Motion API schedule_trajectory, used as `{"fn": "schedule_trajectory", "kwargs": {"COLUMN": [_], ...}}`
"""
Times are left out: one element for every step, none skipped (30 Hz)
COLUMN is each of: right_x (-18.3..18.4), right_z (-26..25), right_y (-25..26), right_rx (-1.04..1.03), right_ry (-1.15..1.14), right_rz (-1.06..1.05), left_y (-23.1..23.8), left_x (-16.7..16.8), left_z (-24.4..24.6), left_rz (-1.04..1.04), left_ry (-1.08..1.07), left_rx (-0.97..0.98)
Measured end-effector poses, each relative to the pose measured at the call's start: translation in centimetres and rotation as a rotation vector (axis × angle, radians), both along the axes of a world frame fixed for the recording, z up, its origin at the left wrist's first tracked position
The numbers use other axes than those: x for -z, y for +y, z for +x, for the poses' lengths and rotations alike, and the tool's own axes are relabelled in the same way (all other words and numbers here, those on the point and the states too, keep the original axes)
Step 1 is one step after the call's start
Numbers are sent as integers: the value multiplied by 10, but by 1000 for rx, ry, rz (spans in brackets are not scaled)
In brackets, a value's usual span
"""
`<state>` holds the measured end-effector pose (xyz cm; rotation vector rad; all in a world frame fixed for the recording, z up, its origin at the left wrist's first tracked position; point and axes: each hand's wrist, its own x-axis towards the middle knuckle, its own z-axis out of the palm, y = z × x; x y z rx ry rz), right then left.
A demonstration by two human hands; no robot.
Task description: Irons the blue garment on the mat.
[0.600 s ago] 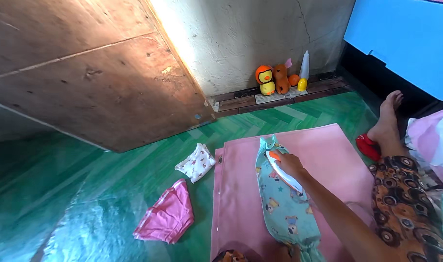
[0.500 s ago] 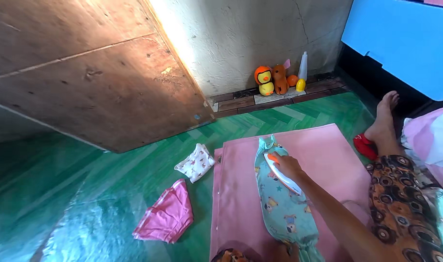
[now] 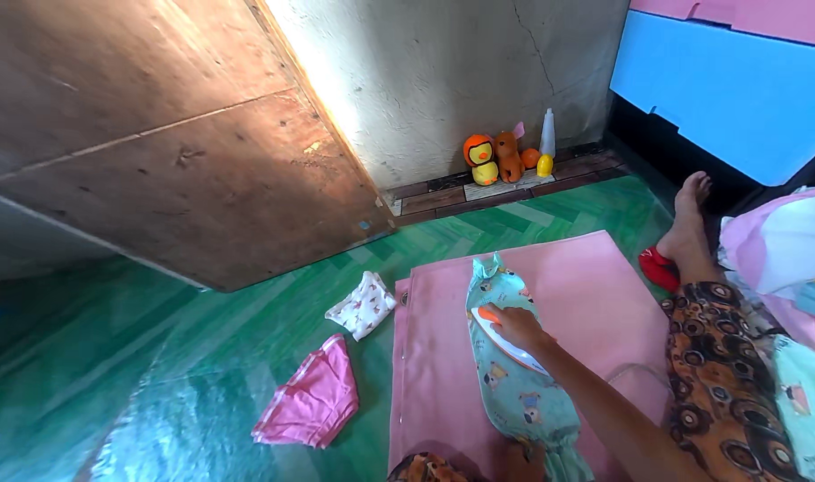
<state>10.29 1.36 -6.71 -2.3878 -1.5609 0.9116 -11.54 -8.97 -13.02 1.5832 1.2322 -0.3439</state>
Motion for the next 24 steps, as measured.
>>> {"fn": "schedule_trajectory", "kwargs": {"right_x": [-1, -1, -1, -1, -1, -1, -1, -1, -1, -1, -1, 0, 0, 0, 1, 1, 2, 3, 3, 2, 1, 0, 1, 1], "right_z": [-2, -3, -4, -5, -6, -7, -8, -9, -10, -11, -11, -12, -13, -13, -14, -15, -15, -16, -17, -18, -19, -19, -20, -21], "right_y": [-1, -1, -2, -2, -2, -3, -4, -4, -4, -5, -5, -5, -5, -6, -6, -7, -7, -7, -8, -8, -9, -10, -10, -10], "right_rx": [-7, -11, -13, -15, -17, -20, -23, -26, -31, -35, -39, -43, -47, -51, -54, -55, -54, -56, -57, -58, -59, -61, -62, -64], "right_ry": [3, 3, 1, 1, 4, 11, 14, 13, 10, 8, 8, 7, 7, 7, 6, 8, 8, 7, 7, 9, 11, 11, 12, 12], "right_rz": [-4, -5, -3, 2, 8, 18, 24, 25, 23, 22, 23, 21, 16, 13, 13, 14, 19, 22, 21, 17, 14, 15, 17, 18], "left_y": [0, 0, 0, -1, -1, -2, -2, -2, -2, -3, -3, -2, -2, -1, -1, -1, -1, -1, -1, -1, -1, -1, -1, -1], "left_x": [0, -1, -1, -1, -1, -1, -1, -2, -3, -3, -4, -5, -5, -5, -5, -5, -5, -4, -4, -4, -5, -5, -5, -5], "left_z": [0, 0, 0, 0, -1, -1, -1, -1, -1, -1, -1, -1, 0, 0, 0, 1, 0, 0, 0, 0, 0, 0, 0, -1], "left_rz": [0, 0, 2, 10, 24, 45, 54, 55, 50, 46, 45, 41, 37, 34, 32, 29, 25, 25, 23, 25, 27, 24, 22, 17], "left_ry": [0, 0, -1, -5, -18, -37, -47, -50, -53, -53, -52, -48, -42, -32, -22, -17, -17, -21, -25, -25, -27, -28, -27, -28], "left_rx": [-2, -2, 1, 3, 3, 2, 3, 4, 1, -1, -3, -3, -1, 3, 7, 10, 10, 10, 7, 6, 5, 5, 6, 2]}}
